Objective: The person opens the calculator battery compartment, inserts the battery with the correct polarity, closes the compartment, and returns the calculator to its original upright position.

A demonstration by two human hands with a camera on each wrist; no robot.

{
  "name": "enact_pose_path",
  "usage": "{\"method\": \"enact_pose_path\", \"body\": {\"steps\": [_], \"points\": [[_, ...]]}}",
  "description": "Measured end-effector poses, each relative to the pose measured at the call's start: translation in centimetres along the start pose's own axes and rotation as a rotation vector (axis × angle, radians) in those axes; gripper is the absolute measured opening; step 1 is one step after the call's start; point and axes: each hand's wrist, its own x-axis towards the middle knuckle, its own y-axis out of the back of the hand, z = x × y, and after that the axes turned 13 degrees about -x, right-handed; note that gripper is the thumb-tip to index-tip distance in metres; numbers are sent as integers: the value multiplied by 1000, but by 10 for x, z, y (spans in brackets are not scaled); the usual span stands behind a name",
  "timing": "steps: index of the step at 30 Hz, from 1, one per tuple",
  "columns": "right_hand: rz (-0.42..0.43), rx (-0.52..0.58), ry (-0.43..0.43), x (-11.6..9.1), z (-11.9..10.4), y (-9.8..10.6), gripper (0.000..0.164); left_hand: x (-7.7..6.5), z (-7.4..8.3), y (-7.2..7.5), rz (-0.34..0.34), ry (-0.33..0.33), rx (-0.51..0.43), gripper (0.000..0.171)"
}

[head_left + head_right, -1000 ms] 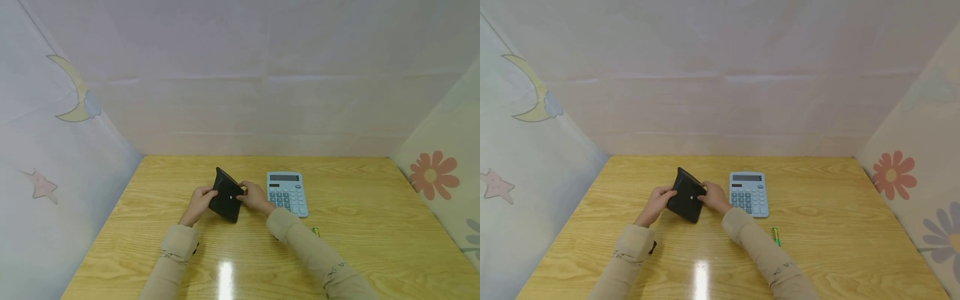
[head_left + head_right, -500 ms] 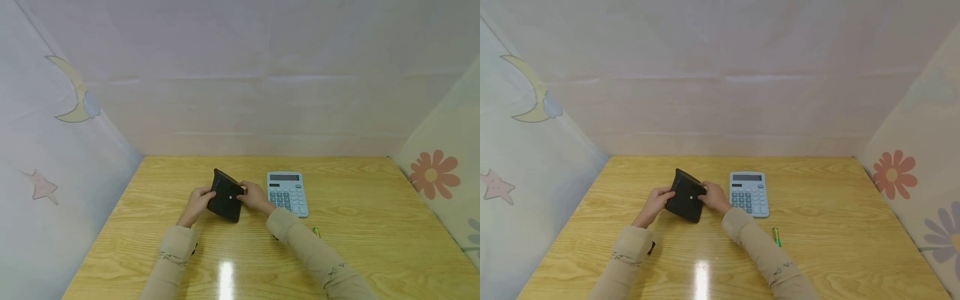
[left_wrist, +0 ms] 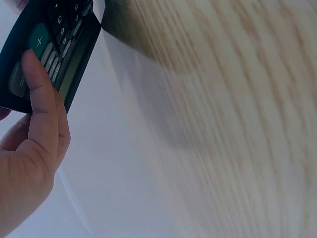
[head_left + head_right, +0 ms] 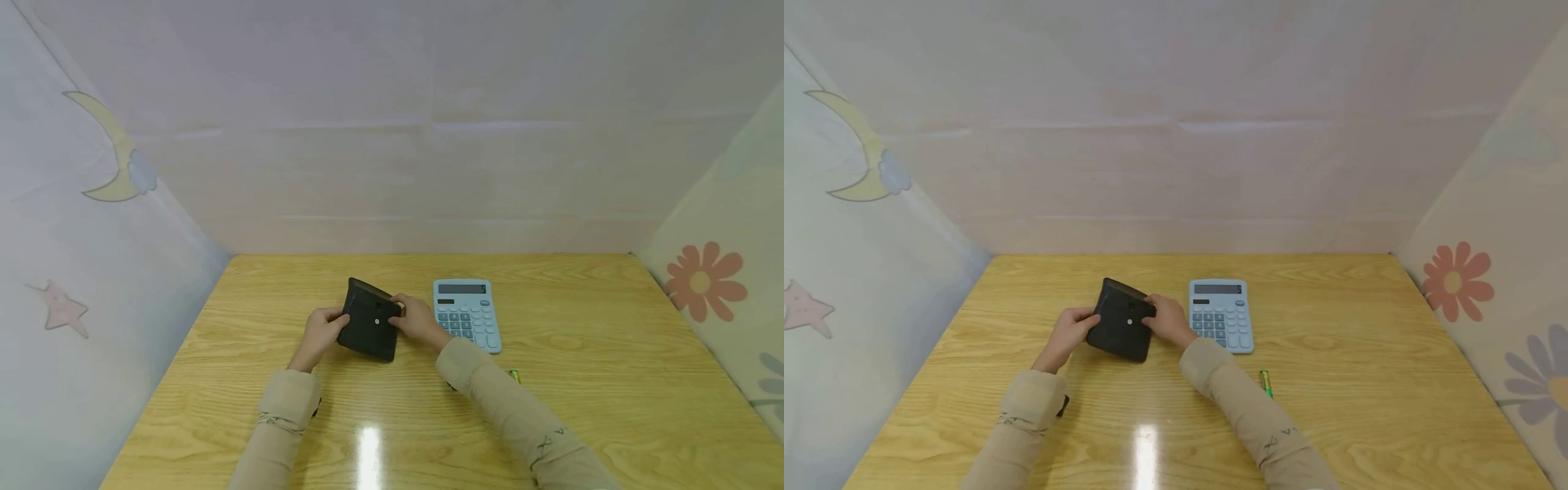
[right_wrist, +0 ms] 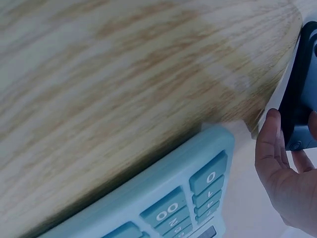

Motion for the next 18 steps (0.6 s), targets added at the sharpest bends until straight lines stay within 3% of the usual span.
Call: {"method": "enact_pose_path", "body": {"steps": [18], "points": [[0, -79, 36, 0, 2, 3, 39, 5, -3, -1, -38, 57, 141, 30]]}}
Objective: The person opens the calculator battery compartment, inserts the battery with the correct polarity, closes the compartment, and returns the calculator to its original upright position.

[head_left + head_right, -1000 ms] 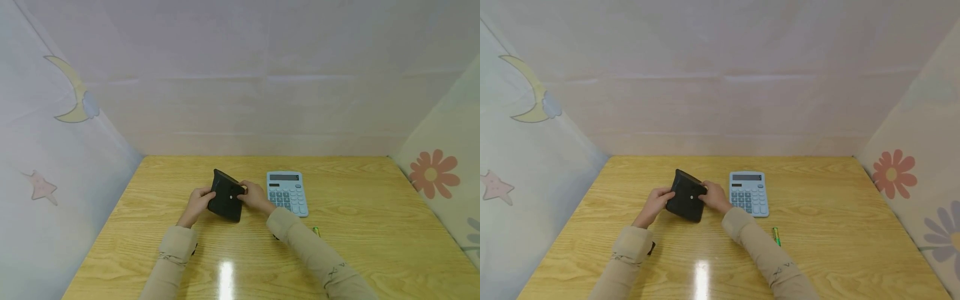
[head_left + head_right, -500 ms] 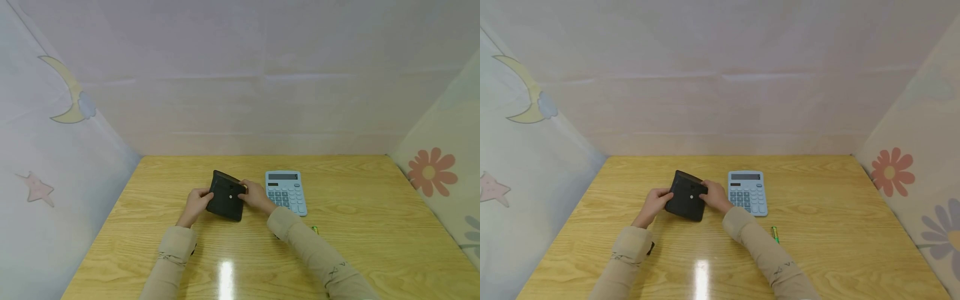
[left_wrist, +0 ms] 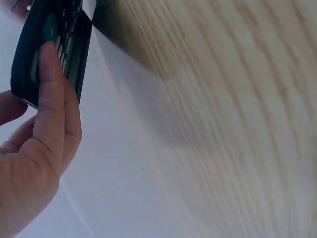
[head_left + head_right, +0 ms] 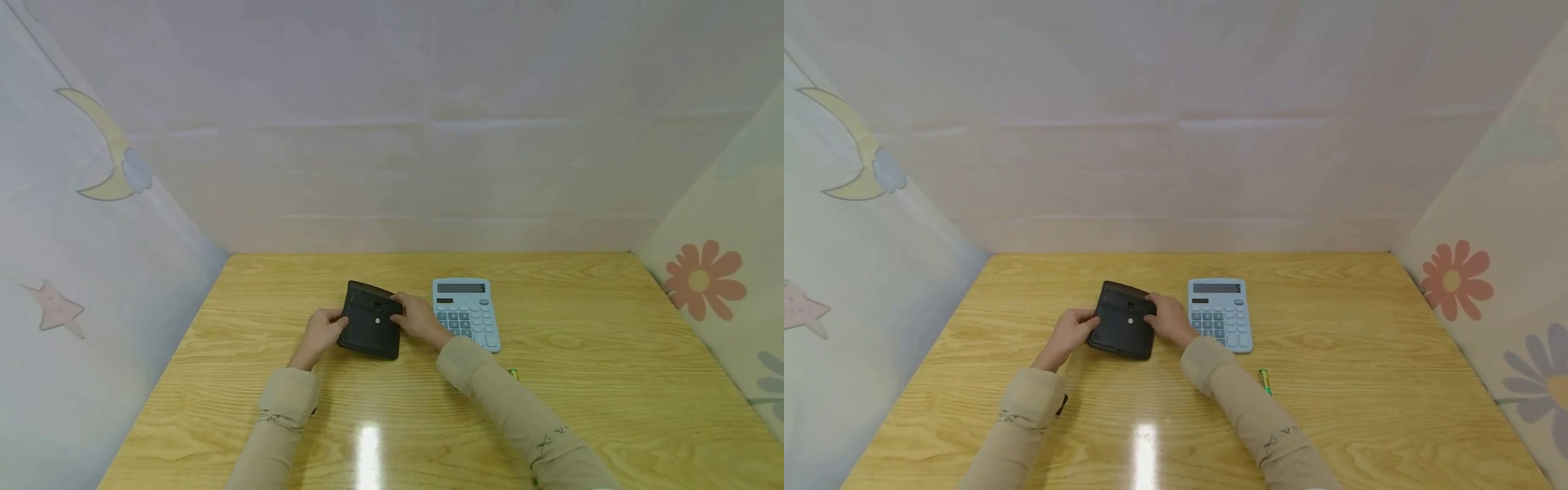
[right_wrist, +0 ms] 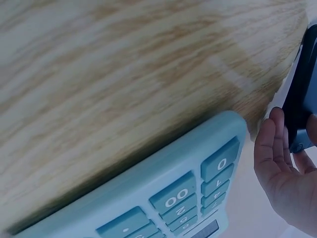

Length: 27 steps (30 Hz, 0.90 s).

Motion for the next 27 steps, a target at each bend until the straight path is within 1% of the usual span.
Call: {"method": "enact_pose_path", "body": {"steps": [9, 15, 22, 27], "points": [[-18, -46, 14, 1, -2, -4, 39, 2, -5, 0, -7, 58, 56, 34], [-23, -85, 15, 2, -4, -5, 39, 2, -4, 2, -26, 71, 92, 36], [-50, -94, -3, 1, -8, -5, 40, 2, -4, 4, -25, 34, 164, 35], [-60, -104, -11, 2, -9, -5, 40, 3, -7, 3, -29, 2, 243, 39]]}}
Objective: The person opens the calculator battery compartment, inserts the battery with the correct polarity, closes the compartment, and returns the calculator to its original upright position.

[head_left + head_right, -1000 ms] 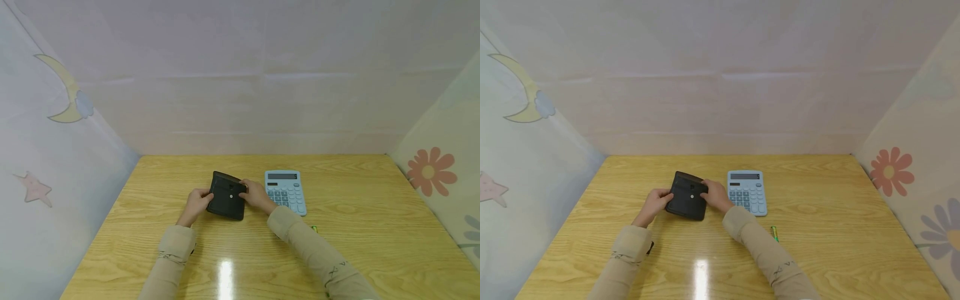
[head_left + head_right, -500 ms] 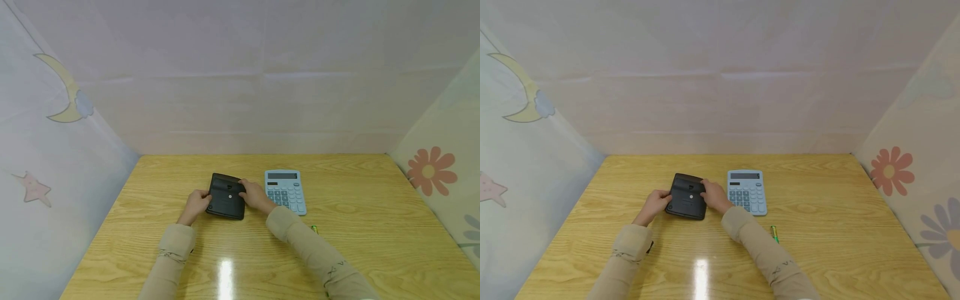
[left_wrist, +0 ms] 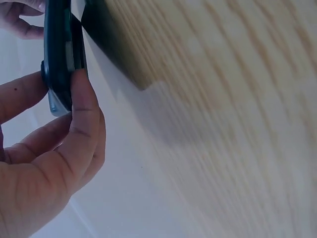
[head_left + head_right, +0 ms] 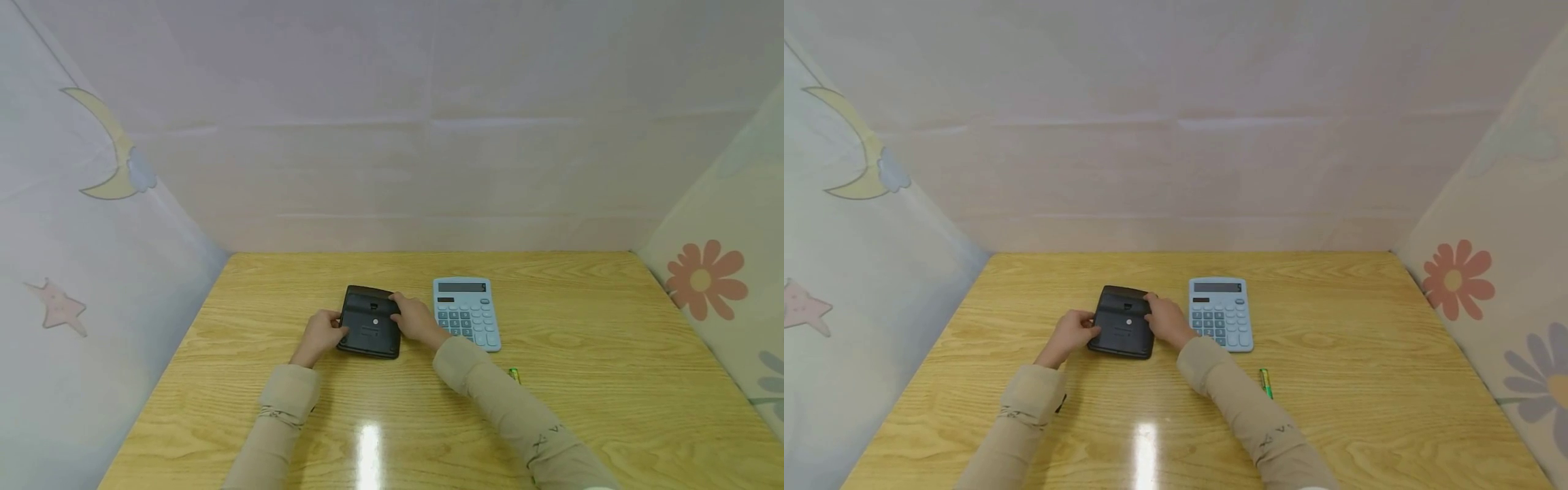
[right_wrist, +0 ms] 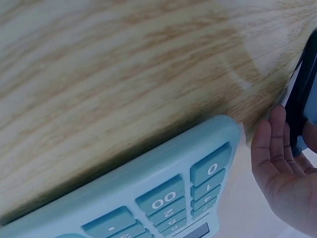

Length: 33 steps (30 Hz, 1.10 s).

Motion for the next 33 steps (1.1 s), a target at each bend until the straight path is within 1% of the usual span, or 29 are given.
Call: {"method": "enact_pose_path", "body": {"steps": [2, 7, 11, 15, 21, 29, 33], "points": [[-4, -1, -4, 0, -1, 0, 40, 0, -1, -1, 0, -3, 31, 41], [-8, -14, -4, 0, -1, 0, 40, -1, 1, -2, -18, 20, 73, 44], [-10, -20, 2, -1, -3, 2, 40, -3, 4, -3, -24, 24, 100, 46], [-17, -17, 6, -3, -4, 4, 40, -4, 4, -4, -30, 18, 115, 40], [-21, -15, 2, -3, -6, 5, 40, -3, -2, -6, -36, -1, 125, 29], [-24, -7, 1, -3, -8, 5, 40, 1, -4, -9, -38, 16, 149, 29], [-17, -7, 8, -3, -7, 5, 40, 1, -4, -10, -37, 23, 170, 30]]}}
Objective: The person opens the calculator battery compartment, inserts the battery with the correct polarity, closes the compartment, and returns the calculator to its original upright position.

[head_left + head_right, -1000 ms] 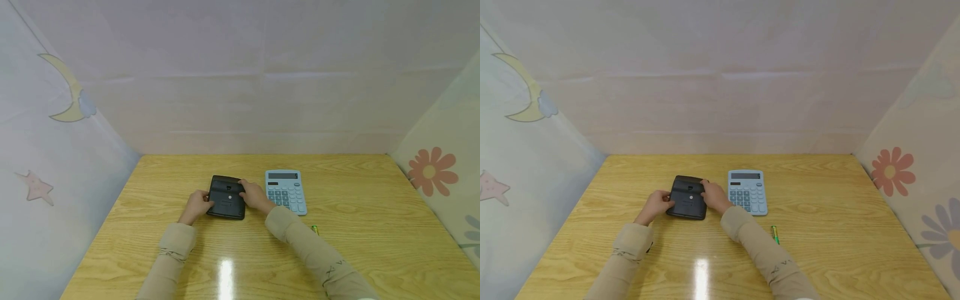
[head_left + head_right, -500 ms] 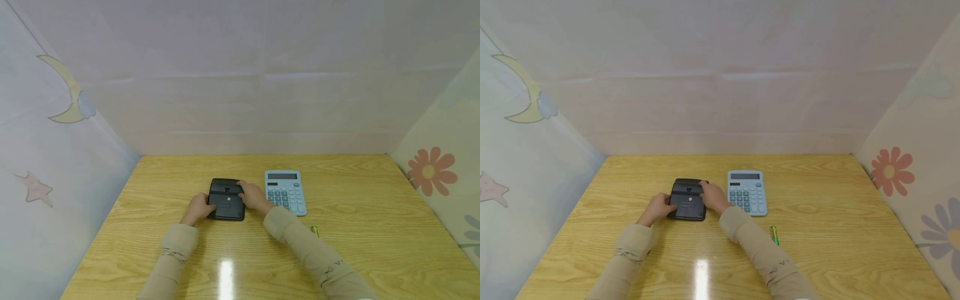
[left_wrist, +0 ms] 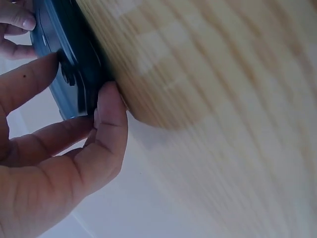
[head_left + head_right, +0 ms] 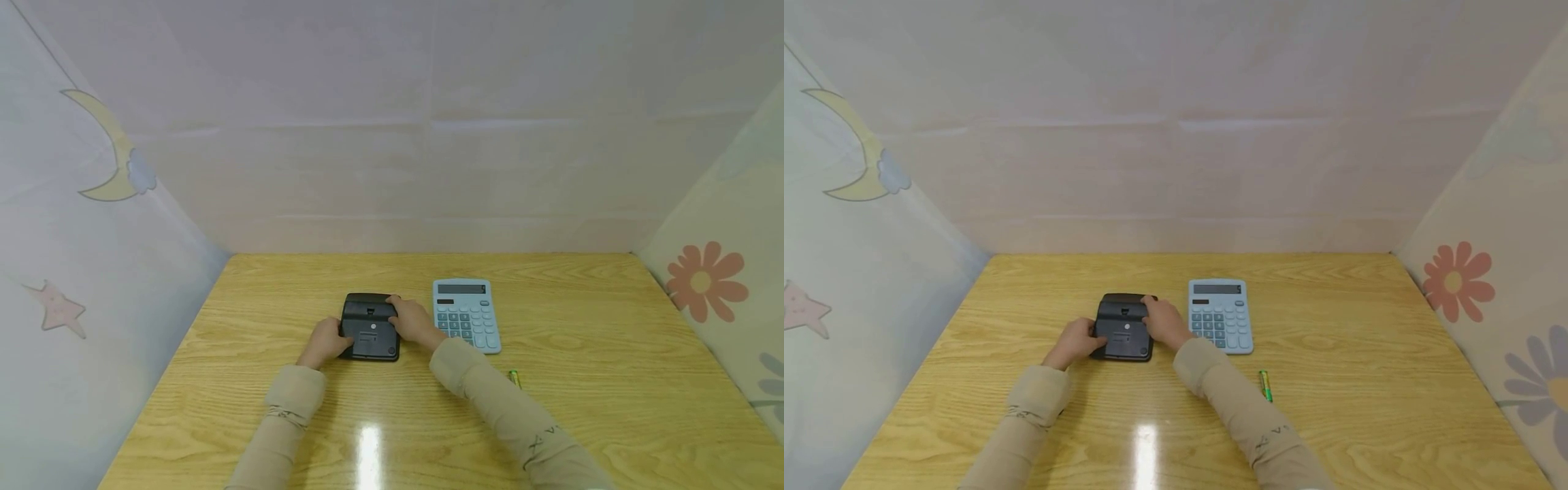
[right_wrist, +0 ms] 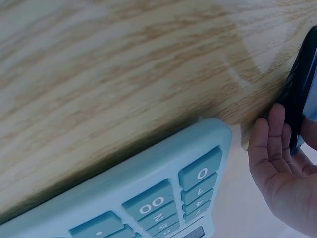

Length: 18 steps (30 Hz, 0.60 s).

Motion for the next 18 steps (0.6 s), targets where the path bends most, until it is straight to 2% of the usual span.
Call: {"method": "enact_pose_path", "body": {"steps": [7, 11, 15, 16, 18], "points": [[16, -28, 20, 3, 1, 2, 40, -7, 6, 2, -5, 9, 35, 42], [41, -62, 27, 5, 0, 5, 39, -7, 6, 4, 4, 28, 52, 42], [108, -60, 44, 8, -4, 9, 34, -5, 0, 3, 11, 29, 56, 39], [131, -62, 57, 8, -4, 10, 32, -5, -2, 2, 14, 3, 63, 40], [168, -71, 86, 9, -6, 10, 29, -5, -4, 0, 4, -4, 70, 41]]}}
